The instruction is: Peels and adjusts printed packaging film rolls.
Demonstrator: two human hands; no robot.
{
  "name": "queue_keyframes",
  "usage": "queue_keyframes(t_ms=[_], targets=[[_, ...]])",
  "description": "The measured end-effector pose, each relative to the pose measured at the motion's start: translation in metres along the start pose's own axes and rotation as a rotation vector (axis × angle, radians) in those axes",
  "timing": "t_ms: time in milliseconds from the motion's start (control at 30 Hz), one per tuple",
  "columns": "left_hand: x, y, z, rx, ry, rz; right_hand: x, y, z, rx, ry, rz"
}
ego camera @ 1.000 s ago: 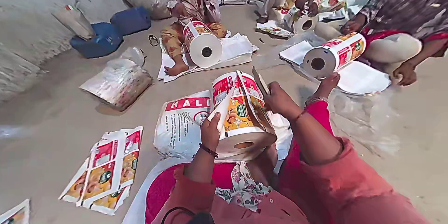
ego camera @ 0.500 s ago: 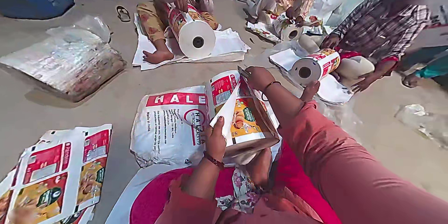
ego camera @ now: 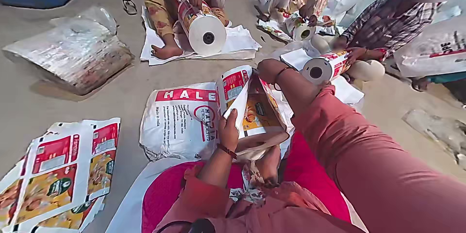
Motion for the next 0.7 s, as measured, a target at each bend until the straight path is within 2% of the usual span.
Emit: queue_keyframes(t_ms=[200, 367, 700], targets=[[0.002, -0.004, 0.001, 0.023, 0.003, 0.024, -0.002, 0.028, -0.030, -0.042, -0.099, 0.228], [0.003, -0.003, -0.001, 0.027, 0.012, 0.023, 0.004, 0.043, -0.031, -0.099, 0.136, 0.423], [0.005, -0.003, 0.003, 0.067, 0.062, -0.161, -0.013, 0.029, 0.017, -0.073, 0.114, 0.312]])
Point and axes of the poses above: each hand's wrist, its own z-axis towards the middle knuckle, its own x-axis out of the back of the hand, y = z × x, the point moved 9 cm from there along z, towards the middle knuckle, and after that the axes turned 11 degrees about z, right-handed, at the moved point
